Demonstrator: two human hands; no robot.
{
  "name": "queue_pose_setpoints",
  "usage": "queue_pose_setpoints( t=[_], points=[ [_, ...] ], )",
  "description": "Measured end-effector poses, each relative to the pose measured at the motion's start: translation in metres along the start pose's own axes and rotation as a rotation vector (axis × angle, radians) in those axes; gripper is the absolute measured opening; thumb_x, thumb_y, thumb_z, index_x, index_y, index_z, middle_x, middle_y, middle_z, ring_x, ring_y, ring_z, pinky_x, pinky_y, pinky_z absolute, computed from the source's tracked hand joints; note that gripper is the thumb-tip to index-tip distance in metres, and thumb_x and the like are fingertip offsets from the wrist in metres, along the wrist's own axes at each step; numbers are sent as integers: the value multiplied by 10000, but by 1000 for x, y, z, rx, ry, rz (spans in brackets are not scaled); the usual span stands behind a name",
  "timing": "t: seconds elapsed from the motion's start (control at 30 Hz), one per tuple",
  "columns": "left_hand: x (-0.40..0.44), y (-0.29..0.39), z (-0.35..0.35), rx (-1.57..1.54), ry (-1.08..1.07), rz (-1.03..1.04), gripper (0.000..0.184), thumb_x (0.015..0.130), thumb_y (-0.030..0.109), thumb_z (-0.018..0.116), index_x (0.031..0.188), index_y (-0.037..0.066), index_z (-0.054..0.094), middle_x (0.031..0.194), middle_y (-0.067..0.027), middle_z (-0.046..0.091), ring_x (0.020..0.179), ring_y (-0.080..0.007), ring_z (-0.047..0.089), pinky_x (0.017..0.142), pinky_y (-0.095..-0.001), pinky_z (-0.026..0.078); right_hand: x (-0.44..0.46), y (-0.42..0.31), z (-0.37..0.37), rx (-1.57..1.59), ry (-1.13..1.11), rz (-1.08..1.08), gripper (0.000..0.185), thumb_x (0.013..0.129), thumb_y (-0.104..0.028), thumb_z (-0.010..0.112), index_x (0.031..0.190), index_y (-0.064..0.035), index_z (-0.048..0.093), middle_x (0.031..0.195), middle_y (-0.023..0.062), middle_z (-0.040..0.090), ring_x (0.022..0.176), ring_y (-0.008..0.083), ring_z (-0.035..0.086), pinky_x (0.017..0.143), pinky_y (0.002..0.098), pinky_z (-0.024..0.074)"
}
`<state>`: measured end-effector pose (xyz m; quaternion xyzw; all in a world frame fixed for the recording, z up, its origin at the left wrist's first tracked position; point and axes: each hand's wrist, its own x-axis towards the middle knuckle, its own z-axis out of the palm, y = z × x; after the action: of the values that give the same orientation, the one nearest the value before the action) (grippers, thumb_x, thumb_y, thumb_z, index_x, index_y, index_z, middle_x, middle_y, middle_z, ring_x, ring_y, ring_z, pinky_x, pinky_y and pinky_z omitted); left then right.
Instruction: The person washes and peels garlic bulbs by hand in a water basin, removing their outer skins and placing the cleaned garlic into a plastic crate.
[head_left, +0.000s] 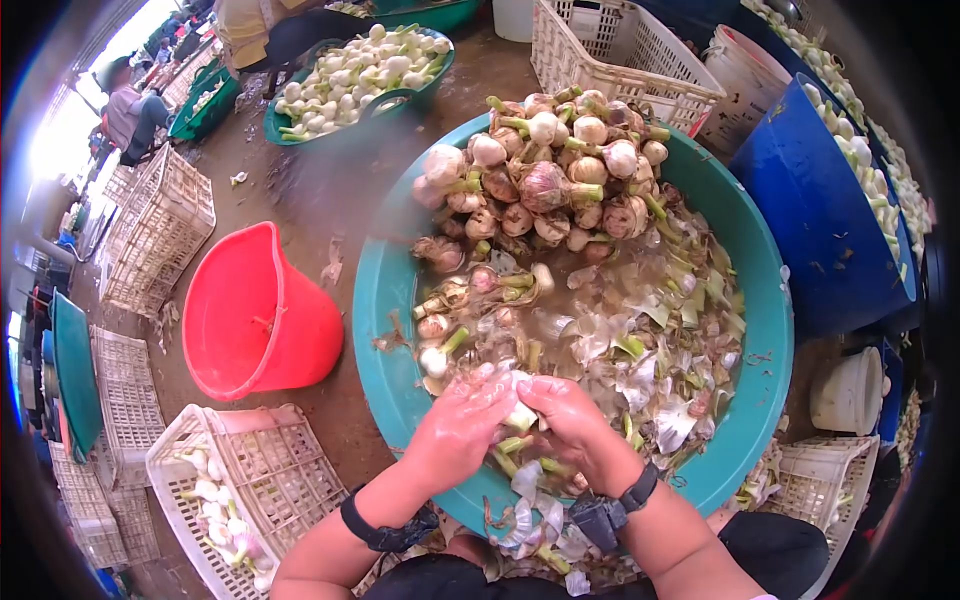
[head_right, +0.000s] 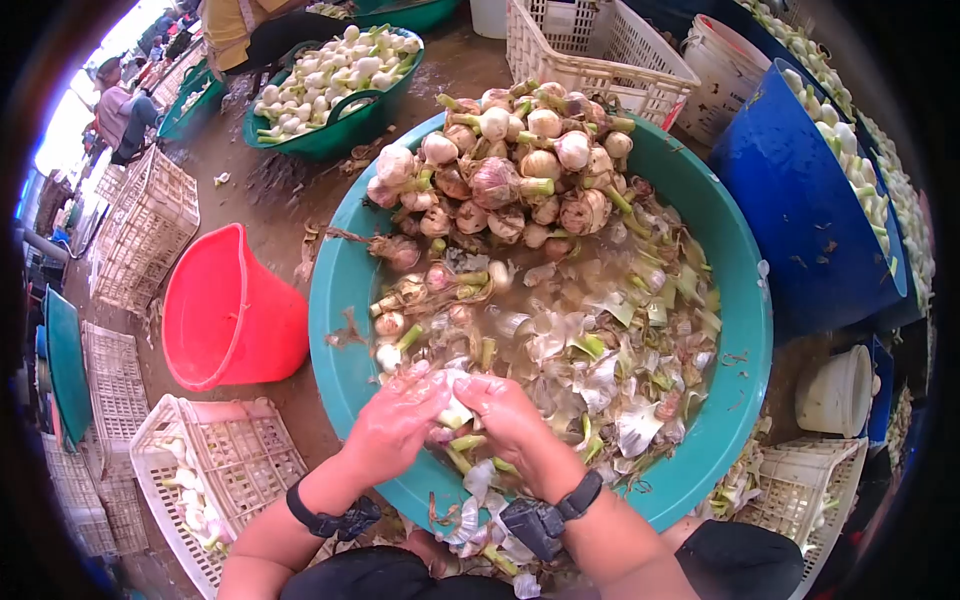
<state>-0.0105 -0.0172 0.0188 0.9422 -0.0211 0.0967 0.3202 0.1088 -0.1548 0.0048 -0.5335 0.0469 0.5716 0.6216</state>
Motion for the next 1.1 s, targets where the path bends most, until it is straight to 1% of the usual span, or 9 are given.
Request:
queue_pose_setpoints(
  t=[0.07, 0.17, 0.43, 0.57, 0.63, 0.73, 0.9, 1.07, 1.1],
  points=[
    [-1, -3, 3, 10, 43, -11, 407, 806, 74, 585, 1193, 12, 476, 1254, -176, 478, 1138, -292, 487, 939, -393, 399, -4, 7, 5, 138, -36, -119, 213, 893, -163, 510, 945, 18, 609, 910, 84, 629, 784, 147, 588, 685, 291, 491],
    [5, -7, 3, -1576, 517, -780, 204, 892, 194, 525, 1049, 64, 540, 1031, -45, 594, 925, -162, 588, 796, -316, 497, -27, 10, 3, -94, -71, -354, 189, 894, -157, 514, 927, 2, 610, 920, 77, 614, 802, 142, 571, 722, 281, 470],
    [4, -22, -11, -1733, 716, -1253, 342, 893, 413, 477, 1035, 110, 550, 864, 21, 564, 670, -75, 506, 508, -185, 402, -73, -66, -82, -422, 424, -809, 246, 871, -181, 556, 1038, 0, 563, 1048, 149, 570, 940, 197, 545, 823, 308, 432],
    [3, -18, -8, -1456, 538, -1048, 289, 912, 329, 460, 993, 68, 556, 853, -15, 597, 677, -97, 535, 534, -214, 430, -48, -61, -68, -1733, 975, -739, 531, 875, -306, 541, 1309, -54, 368, 1377, 231, 277, 1251, 307, 318, 993, 419, 301],
    [6, -11, 4, -1264, 379, -936, 283, 914, 309, 465, 997, 54, 554, 866, -30, 605, 678, -100, 551, 551, -222, 442, -25, -18, -40, -1018, 517, -855, 542, 884, -340, 519, 1317, -60, 350, 1318, 203, 362, 1145, 292, 441, 904, 398, 405],
    [9, 1, 5, -1013, 259, -699, 229, 909, 230, 493, 989, 27, 563, 891, -45, 619, 687, -103, 586, 602, -237, 468, -5, -2, -11, 385, -38, 8, 430, 930, -427, 369, 1138, -60, 451, 809, 111, 595, 639, 208, 574, 600, 323, 483],
    [-3, -9, -3, -783, 480, -678, 167, 882, 168, 539, 943, 20, 587, 900, -42, 623, 722, -98, 585, 625, -225, 463, -42, -109, -44, 973, -656, -430, 442, 887, -417, 454, 1185, -91, 435, 1109, 120, 529, 859, 203, 567, 590, 301, 475],
    [6, -6, 3, -864, 435, -728, 147, 865, 128, 541, 947, 17, 590, 920, -46, 621, 747, -108, 593, 644, -228, 471, 37, -84, -65, -1147, 113, -1466, 255, 769, -149, 542, 1011, -75, 567, 1045, 137, 571, 915, 258, 556, 727, 318, 474],
    [9, -6, 10, -786, 414, -719, 156, 855, 129, 548, 954, 13, 586, 907, -44, 620, 733, -111, 591, 632, -232, 474, 55, -46, -46, -1691, 81, -1065, 218, 709, -88, 540, 920, -41, 571, 997, 143, 578, 917, 284, 543, 791, 356, 448]
  ],
)
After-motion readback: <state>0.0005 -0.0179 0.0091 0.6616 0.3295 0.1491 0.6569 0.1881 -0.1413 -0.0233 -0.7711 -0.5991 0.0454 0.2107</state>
